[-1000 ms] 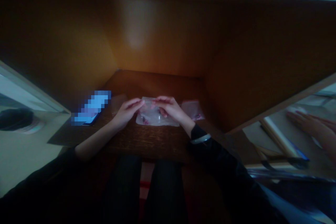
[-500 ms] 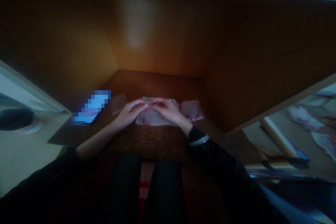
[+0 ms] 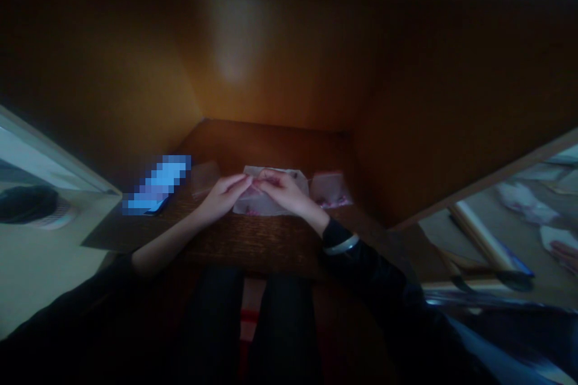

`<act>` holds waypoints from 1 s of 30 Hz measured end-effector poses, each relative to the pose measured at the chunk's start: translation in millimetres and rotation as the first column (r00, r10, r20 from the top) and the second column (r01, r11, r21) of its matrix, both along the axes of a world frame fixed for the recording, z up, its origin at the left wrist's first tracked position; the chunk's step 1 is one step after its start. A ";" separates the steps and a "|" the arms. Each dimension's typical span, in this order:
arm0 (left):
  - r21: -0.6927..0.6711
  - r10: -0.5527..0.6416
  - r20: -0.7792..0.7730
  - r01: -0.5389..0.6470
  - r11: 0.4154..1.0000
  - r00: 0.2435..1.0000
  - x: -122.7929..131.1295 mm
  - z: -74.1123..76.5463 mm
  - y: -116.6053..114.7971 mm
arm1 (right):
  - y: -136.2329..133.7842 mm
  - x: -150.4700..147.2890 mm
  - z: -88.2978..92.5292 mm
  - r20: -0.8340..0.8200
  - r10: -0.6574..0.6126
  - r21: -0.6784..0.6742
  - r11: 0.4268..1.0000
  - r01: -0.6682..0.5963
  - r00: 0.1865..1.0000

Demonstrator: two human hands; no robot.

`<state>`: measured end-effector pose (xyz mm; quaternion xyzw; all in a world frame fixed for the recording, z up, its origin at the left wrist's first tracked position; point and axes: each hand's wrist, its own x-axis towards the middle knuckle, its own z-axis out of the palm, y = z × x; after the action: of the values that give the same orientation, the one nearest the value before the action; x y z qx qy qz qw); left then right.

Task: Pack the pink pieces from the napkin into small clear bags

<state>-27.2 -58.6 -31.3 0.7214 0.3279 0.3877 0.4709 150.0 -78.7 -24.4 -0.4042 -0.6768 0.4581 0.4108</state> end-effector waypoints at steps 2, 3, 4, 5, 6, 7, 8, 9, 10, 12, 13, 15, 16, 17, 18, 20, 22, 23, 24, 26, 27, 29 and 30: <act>0.025 -0.006 -0.021 0.007 1.000 1.000 0.0 -0.2 0.2 | 1.0 -0.1 -1.2 -0.020 0.019 0.007 1.000 -0.019 1.000; 0.036 -0.014 -0.028 0.015 0.999 0.999 -0.1 -0.2 0.3 | 1.3 0.2 -1.3 -0.026 0.022 0.010 1.000 -0.022 0.999; 0.047 -0.020 -0.033 0.021 0.999 0.999 -0.1 -0.2 0.4 | 1.4 0.5 -1.0 -0.032 0.022 0.012 1.000 -0.022 0.999; 0.060 -0.021 -0.034 0.023 0.998 0.999 0.0 -0.3 0.5 | 1.2 0.8 -0.2 -0.037 0.022 0.013 1.000 -0.022 0.999; 0.074 -0.015 -0.033 0.018 0.997 0.999 0.1 -0.5 0.5 | 0.8 1.1 1.1 -0.041 0.023 0.014 1.000 -0.023 0.999; 0.087 -0.006 -0.030 0.009 0.996 1.000 0.3 -0.6 0.5 | 0.3 1.4 2.5 -0.043 0.026 0.012 1.000 -0.026 0.999; 0.099 0.005 -0.026 -0.003 0.995 1.000 0.6 -0.8 0.5 | -0.2 1.6 4.1 -0.045 0.029 0.010 1.000 -0.029 0.999; 0.108 0.016 -0.021 -0.014 0.994 1.000 0.9 -1.0 0.4 | -0.6 1.9 5.4 -0.045 0.033 0.006 0.999 -0.033 0.998; 0.115 0.024 -0.018 -0.022 0.993 1.000 1.1 -1.0 0.4 | -0.9 2.2 6.3 -0.046 0.035 0.002 0.999 -0.035 0.998; 0.120 0.038 -0.013 -0.036 0.992 0.999 1.2 -0.7 0.2 | -0.8 3.0 6.5 -0.045 0.024 0.000 1.000 -0.024 0.999; 0.119 0.044 -0.010 -0.043 0.992 0.999 1.1 -0.4 0.1 | -0.5 3.6 5.9 -0.040 0.010 0.004 1.000 -0.010 0.999; 0.114 0.059 0.005 -0.060 0.992 0.998 0.4 0.7 -0.2 | 0.3 5.2 3.8 -0.018 -0.026 0.017 1.000 0.026 1.000; 0.108 0.066 0.014 -0.067 0.992 0.998 0.0 1.2 -0.2 | 0.7 6.1 2.8 -0.001 -0.041 0.020 0.999 0.041 0.999; 0.097 0.073 0.021 -0.074 0.993 0.997 -0.6 1.7 -0.3 | 1.0 7.2 2.1 0.016 -0.051 0.021 0.998 0.051 0.999; 0.082 0.078 0.024 -0.079 0.993 0.997 -1.1 2.0 -0.3 | 1.3 8.2 1.7 0.031 -0.057 0.020 0.998 0.056 0.998; 0.045 0.081 0.023 -0.082 0.996 0.996 -2.0 1.8 -0.1 | 1.7 10.4 2.4 0.062 -0.057 0.017 0.998 0.056 0.996; 0.004 0.075 0.019 -0.075 0.997 0.997 -2.3 0.0 -0.2 | 1.9 12.6 4.7 0.098 -0.044 0.006 0.999 0.044 0.994; -0.017 0.070 0.021 -0.069 0.997 0.997 -2.1 -1.4 -0.5 | 1.7 13.7 6.5 0.118 -0.031 -0.005 0.999 0.032 0.993; -0.038 0.065 0.027 -0.064 0.997 0.998 -1.6 -2.9 -1.1 | 1.3 14.9 8.5 0.137 -0.012 -0.015 1.000 0.014 0.990; -0.089 0.056 0.034 -0.053 0.995 0.998 0.2 -4.9 -3.6 | -0.8 17.8 13.5 0.169 0.029 -0.019 0.999 -0.026 0.985; -0.120 0.051 0.034 -0.047 0.992 0.998 1.6 -4.8 -5.4 | -2.6 19.8 16.4 0.178 0.041 -0.012 0.999 -0.039 0.983; -0.185 0.019 0.037 -0.012 0.983 0.999 5.6 -1.5 -9.6 | -7.8 25.5 22.7 0.180 0.031 0.011 0.999 -0.033 0.983; -0.211 -0.012 0.047 0.022 0.977 0.999 8.3 1.7 -11.7 | -11.1 29.4 26.2 0.174 0.009 0.017 1.000 -0.013 0.985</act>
<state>-18.8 -70.3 -29.7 0.6609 0.3504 0.3627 0.5557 179.5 -89.8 1.7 -0.4350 -0.7164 0.4171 0.3515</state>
